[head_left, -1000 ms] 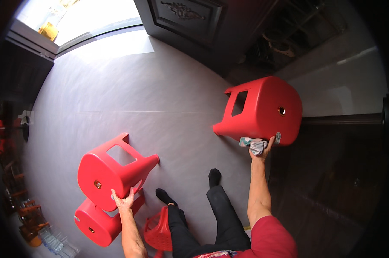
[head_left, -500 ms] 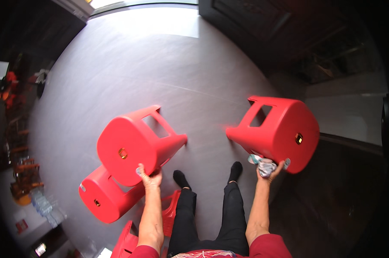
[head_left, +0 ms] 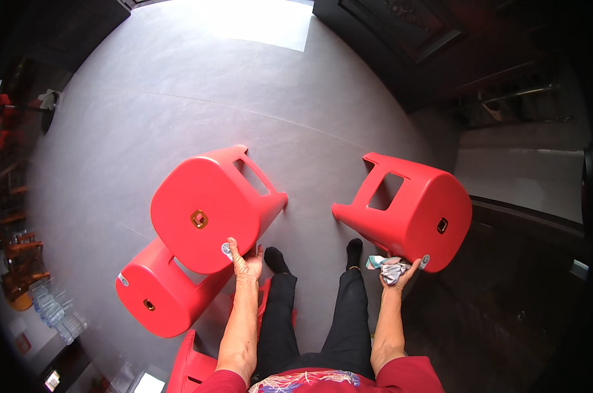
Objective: The person picks up a red plastic stool and wipes it with a cloth. They then pick up a second red stool and wipe it as well. The person continues to wipe the stools, turning them over to clean different sides.
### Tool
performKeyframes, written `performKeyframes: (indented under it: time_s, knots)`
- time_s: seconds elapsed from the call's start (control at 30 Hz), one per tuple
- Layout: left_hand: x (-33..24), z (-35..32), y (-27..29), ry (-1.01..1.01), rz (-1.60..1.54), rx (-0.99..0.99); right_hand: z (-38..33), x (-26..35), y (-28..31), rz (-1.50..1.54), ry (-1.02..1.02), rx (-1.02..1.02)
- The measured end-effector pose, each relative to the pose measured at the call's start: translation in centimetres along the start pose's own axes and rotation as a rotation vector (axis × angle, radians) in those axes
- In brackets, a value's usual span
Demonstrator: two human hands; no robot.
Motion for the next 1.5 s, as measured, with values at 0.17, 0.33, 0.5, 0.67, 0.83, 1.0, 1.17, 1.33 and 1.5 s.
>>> performKeyframes:
  time_s: [0.17, 0.33, 0.5, 0.67, 0.83, 1.0, 1.17, 1.33, 1.5]
  knots:
    - [-1.5, -1.5, 0.6, 0.218, 0.122, -0.019, -4.0, -3.2, 0.4, -0.366, -0.140, -0.011]
    - [-3.8, -2.0, 5.2, 0.347, 0.285, -0.005, -7.6, -4.4, -6.5, -0.512, -0.117, 0.102]
    - [-6.3, -3.1, 6.5, 0.244, 0.489, -0.057, -8.1, 5.5, -12.5, -1.000, 0.473, 0.262]
    - [-5.0, -5.5, 4.0, 0.110, 0.752, -0.031, -7.2, 14.3, -11.8, -1.322, 1.073, -0.095]
    - [2.6, -6.5, -0.3, 0.094, 0.984, 0.054, -3.2, 7.7, -11.3, -1.886, 1.080, 0.086]
    - [13.5, -9.6, -8.9, -0.005, 1.134, 0.289, -0.5, 9.4, -12.7, -1.826, 1.252, 0.247]
    - [28.1, -15.1, -18.5, -0.174, 1.402, 0.537, 7.8, 20.7, -13.1, -1.704, 1.328, 0.004]
    - [33.4, -14.4, -22.0, -0.565, 1.639, 0.665, 11.2, 25.2, -9.3, -1.716, 1.216, -0.337]
    - [36.3, -12.8, -23.9, -0.400, 1.668, 0.713, 12.1, 26.7, -8.1, -1.576, 1.166, -0.319]
Point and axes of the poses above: each hand's wrist, its own z-axis towards the middle knuckle, its own y-axis out of the back of the hand, x = y × z, the point moved 9 cm from there along z, towards the middle knuckle, and after that the axes turned 2 degrees about -z, right-handed, at the moved point
